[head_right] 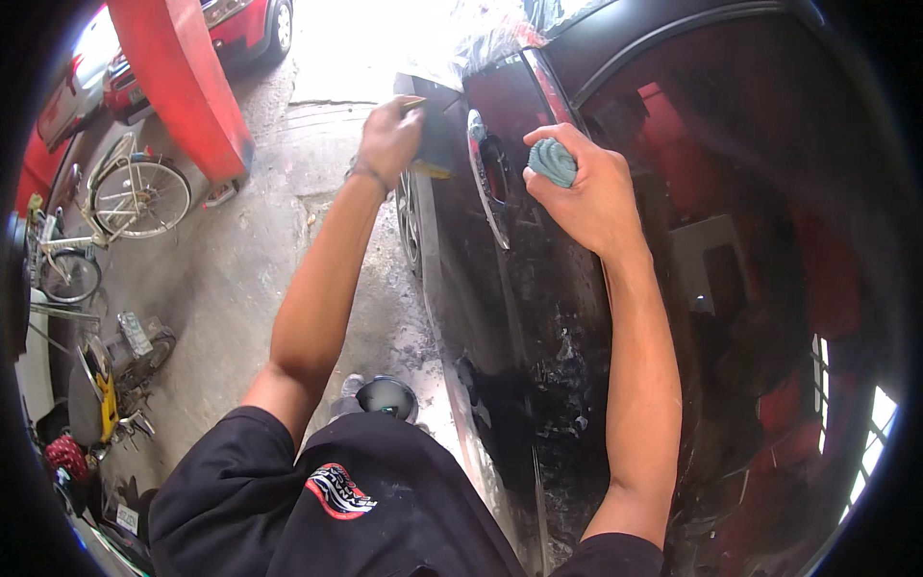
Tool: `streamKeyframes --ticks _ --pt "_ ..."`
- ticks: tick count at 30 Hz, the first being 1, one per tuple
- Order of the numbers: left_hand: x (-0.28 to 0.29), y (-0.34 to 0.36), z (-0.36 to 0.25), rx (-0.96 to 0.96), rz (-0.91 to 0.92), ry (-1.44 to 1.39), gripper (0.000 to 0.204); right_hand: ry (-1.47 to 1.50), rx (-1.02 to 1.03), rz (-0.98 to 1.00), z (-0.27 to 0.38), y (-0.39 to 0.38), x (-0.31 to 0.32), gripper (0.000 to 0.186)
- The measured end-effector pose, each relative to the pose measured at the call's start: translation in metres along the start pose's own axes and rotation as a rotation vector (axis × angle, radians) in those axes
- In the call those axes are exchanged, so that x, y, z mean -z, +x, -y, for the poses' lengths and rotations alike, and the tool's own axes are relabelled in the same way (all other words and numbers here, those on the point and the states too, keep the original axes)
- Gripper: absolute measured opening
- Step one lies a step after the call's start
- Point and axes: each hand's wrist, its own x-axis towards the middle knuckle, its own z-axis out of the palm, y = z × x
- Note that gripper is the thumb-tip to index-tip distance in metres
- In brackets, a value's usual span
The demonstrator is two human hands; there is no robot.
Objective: The person sands the rear quarter panel and door handle area of a black car using a sanding block and water from a bucket, then wipes the surface with a cloth.
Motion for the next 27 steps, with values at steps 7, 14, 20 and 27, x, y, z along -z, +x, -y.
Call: streamKeyframes --ticks 7,14,20,27 --pt "-0.035 -0.075 0.122 -0.201 -0.308 -0.063 0.023 0.017 -0.048 0.026 0.001 0.0 0.001 0.032" --pt "-0.12 -0.119 0.166 -0.604 -0.077 0.129 0.041 0.059 -0.069 -0.001 0.0 -0.001 -0.002 0.033" --pt "-0.079 -0.05 0.147 -0.877 0.146 0.502 0.045 0.057 -0.039 -0.002 0.001 0.004 -0.003 0.033" --pt "-0.095 -0.067 0.16 -0.76 0.251 0.207 0.053 0.045 -0.02 0.005 -0.001 0.005 -0.002 0.036"
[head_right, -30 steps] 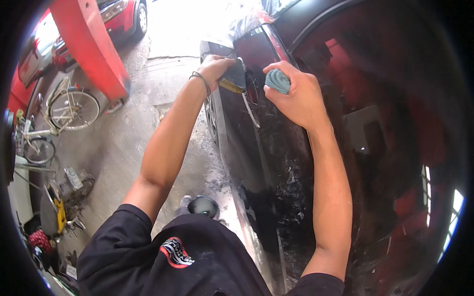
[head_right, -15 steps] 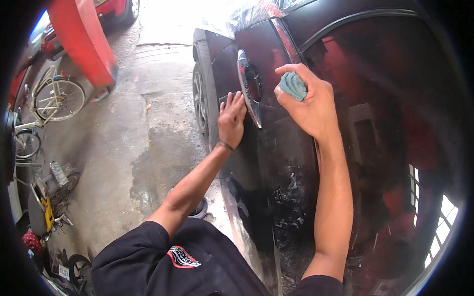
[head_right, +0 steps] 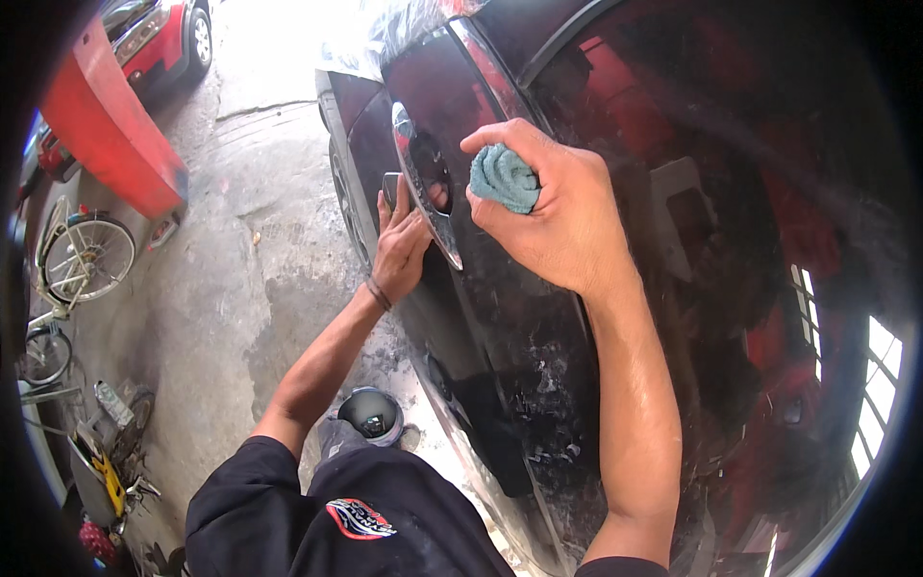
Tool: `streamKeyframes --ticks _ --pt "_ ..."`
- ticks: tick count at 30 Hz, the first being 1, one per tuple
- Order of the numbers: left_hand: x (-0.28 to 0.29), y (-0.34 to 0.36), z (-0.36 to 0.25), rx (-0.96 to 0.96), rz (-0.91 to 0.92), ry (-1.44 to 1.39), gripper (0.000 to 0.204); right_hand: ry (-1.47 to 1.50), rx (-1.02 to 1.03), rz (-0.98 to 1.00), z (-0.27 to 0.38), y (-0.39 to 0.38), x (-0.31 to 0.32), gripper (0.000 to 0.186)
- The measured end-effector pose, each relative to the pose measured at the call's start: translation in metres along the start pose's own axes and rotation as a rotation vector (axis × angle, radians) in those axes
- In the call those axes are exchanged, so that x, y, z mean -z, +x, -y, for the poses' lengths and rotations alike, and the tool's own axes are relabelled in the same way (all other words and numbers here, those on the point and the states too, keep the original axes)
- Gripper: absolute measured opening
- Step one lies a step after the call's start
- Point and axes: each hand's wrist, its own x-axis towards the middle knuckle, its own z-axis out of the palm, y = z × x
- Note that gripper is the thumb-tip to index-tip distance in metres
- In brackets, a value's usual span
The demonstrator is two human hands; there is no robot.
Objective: The person sands the rear quarter panel and door handle area of a black car using a sanding block and water from a bucket, then wipes the surface with a cloth.
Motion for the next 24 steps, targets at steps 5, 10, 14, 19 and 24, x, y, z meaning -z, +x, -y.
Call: streamKeyframes --ticks 5,10,14,19,24 --pt "0.009 0.031 0.001 0.038 0.01 0.33 0.045 0.003 0.005 -0.015 0.0 0.001 -0.004 0.038" --pt "0.003 0.011 0.002 0.066 -0.02 -0.054 0.045 0.071 0.013 -0.049 -0.001 0.002 -0.009 0.045" --pt "0.013 0.013 0.011 -0.044 0.077 0.136 0.05 0.077 -0.089 -0.069 0.003 0.011 -0.011 0.036" --pt "-0.01 0.023 -0.017 0.231 -0.122 0.009 0.064 0.198 -0.068 -0.122 -0.017 0.062 -0.017 0.023" --pt "0.018 -0.006 -0.001 -0.083 -0.011 0.297 0.057 0.267 -0.072 -0.132 -0.024 0.079 -0.025 0.016"
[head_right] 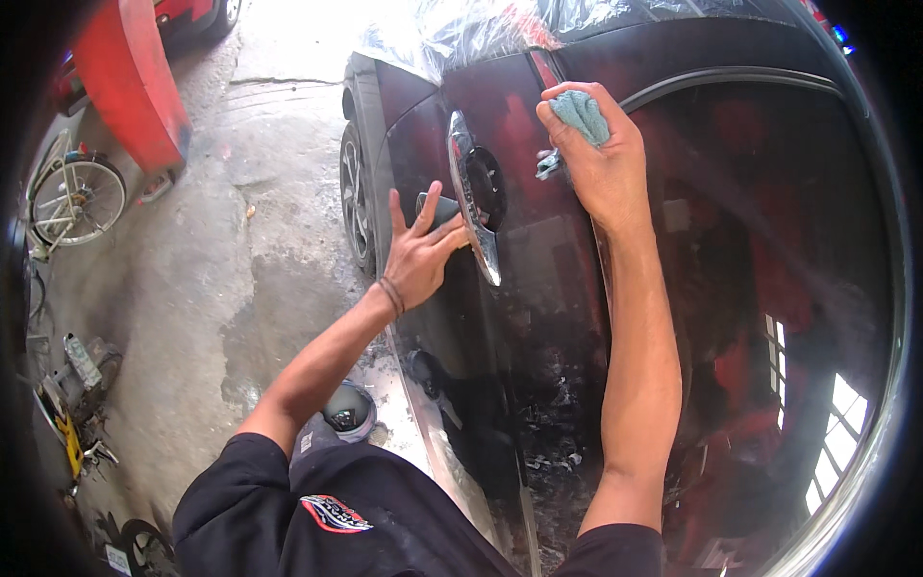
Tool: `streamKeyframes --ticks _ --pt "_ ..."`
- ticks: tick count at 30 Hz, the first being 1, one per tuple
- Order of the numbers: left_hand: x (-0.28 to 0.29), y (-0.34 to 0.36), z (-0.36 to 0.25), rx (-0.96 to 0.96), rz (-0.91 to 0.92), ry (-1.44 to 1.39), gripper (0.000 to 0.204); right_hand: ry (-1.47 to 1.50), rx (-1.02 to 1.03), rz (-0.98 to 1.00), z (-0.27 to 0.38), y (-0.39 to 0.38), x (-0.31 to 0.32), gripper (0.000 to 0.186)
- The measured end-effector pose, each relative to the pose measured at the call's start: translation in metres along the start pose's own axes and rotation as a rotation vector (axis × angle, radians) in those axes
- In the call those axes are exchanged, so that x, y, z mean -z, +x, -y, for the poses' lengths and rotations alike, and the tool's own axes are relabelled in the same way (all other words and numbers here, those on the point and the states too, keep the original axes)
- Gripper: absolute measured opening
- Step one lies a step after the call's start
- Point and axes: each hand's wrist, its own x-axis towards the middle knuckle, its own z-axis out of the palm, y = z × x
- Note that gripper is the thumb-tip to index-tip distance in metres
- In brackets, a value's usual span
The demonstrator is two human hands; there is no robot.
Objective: The person sands the rear quarter panel and door handle area of a black car using a sanding block and water from a bucket, then wipes the surface with a cloth.
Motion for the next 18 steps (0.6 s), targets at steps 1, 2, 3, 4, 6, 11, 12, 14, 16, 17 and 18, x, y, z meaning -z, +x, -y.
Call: streamKeyframes --ticks 1,2,3,4,6,11,12,14,16,17,18 --pt "0.005 0.0 0.004 0.005 -0.002 0.021 0.057 -0.075 -0.007 0.011 0.002 0.0 -0.005 0.015" --pt "0.01 0.016 0.01 0.06 -0.023 0.144 0.058 -0.145 0.017 0.015 0.011 0.007 -0.007 0.015" --pt "0.016 0.034 0.016 0.117 -0.048 0.267 0.059 -0.122 0.058 0.018 0.016 0.008 -0.007 0.015" --pt "0.03 0.044 0.005 0.134 -0.04 0.208 0.06 -0.113 0.049 0.015 0.019 0.005 -0.002 0.015" --pt "0.011 0.026 -0.014 0.104 -0.108 0.074 0.057 -0.099 0.056 0.017 0.017 0.001 0.005 0.015" --pt "0.004 -0.004 -0.021 0.062 -0.077 0.132 0.046 -0.099 -0.012 0.07 0.019 -0.002 0.002 0.017" --pt "0.003 0.007 -0.011 0.098 -0.092 0.19 0.043 -0.09 -0.014 0.069 0.02 -0.002 0.001 0.017" --pt "0.005 0.025 0.0 0.148 -0.136 0.226 0.042 -0.096 -0.009 0.075 0.02 -0.001 -0.001 0.018" --pt "-0.001 0.017 -0.006 0.165 -0.097 0.22 0.043 -0.09 -0.027 0.068 0.019 -0.001 -0.003 0.018" --pt "-0.008 0.005 -0.016 0.182 -0.07 0.124 0.048 -0.094 -0.041 0.06 0.019 -0.001 -0.002 0.018" --pt "-0.014 -0.003 -0.022 0.2 -0.042 0.027 0.053 -0.095 -0.051 0.06 0.016 0.0 0.0 0.018"
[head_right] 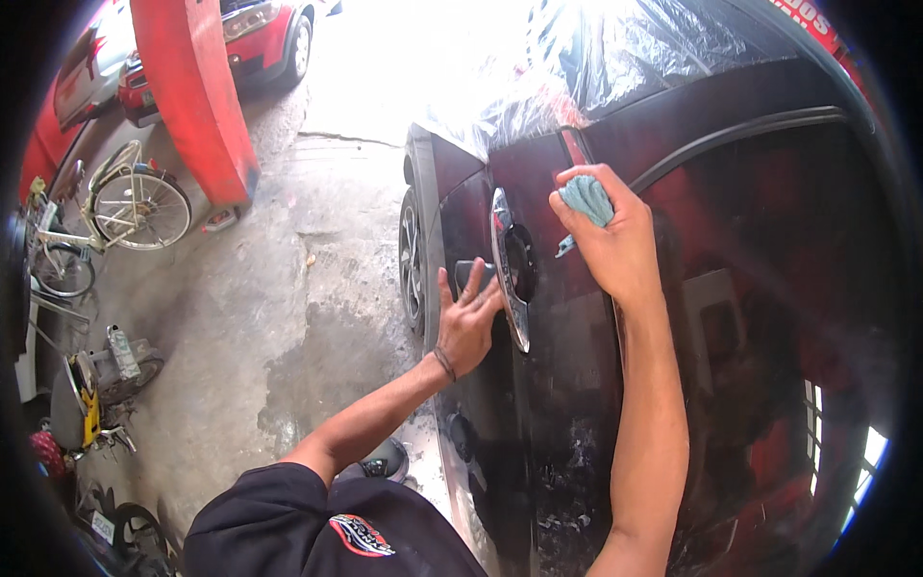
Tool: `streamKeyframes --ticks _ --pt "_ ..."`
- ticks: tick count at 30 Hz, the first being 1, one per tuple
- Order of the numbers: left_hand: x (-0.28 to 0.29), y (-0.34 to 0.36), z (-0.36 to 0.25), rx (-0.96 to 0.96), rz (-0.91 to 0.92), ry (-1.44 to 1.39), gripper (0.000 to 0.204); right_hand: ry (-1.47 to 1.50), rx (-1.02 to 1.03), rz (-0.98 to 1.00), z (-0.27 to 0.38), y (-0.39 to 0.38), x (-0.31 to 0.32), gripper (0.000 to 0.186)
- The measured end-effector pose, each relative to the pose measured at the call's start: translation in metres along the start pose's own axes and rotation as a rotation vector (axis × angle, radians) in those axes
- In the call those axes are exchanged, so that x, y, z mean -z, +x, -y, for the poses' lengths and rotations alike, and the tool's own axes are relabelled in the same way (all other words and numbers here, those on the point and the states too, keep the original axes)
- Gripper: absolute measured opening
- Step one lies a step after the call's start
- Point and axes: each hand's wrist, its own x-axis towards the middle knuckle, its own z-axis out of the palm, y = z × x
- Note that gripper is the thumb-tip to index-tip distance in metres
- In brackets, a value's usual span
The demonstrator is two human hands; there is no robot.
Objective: The person sands the rear quarter panel and door handle area of a black car using a sanding block and water from a bucket, then wipes the surface with a cloth.
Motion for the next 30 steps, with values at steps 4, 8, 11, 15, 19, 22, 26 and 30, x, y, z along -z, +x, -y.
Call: streamKeyframes --ticks 4,8,11,15,19,22,26,30 --pt "0.021 0.024 -0.011 -0.039 -0.012 0.04 0.068 -0.04 0.074 0.007 -0.003 0.006 0.011 0.019" --pt "0.005 0.031 0.002 0.041 -0.028 -0.073 0.063 -0.012 0.038 0.021 -0.01 0.004 -0.003 0.02" --pt "0.003 0.006 0.005 0.035 0.017 -0.275 0.06 -0.001 0.022 0.021 -0.012 0.001 -0.001 0.019" --pt "0.014 0.024 0.02 -0.185 0.022 0.046 0.062 0.014 0.006 0.011 -0.012 -0.003 -0.004 0.019" --pt "-0.001 0.033 -0.001 -0.024 -0.097 0.146 0.061 0.017 0.018 -0.007 -0.012 -0.002 0.0 0.019" --pt "-0.005 0.007 -0.028 0.155 -0.019 -0.132 0.053 0.009 0.026 -0.003 -0.018 -0.001 0.001 0.021" --pt "0.003 0.008 -0.007 -0.016 0.006 -0.073 0.054 -0.042 0.061 0.007 -0.016 0.004 0.003 0.022" --pt "-0.002 0.026 0.004 0.028 -0.031 -0.146 0.057 -0.053 0.05 0.003 -0.017 0.003 0.0 0.022"
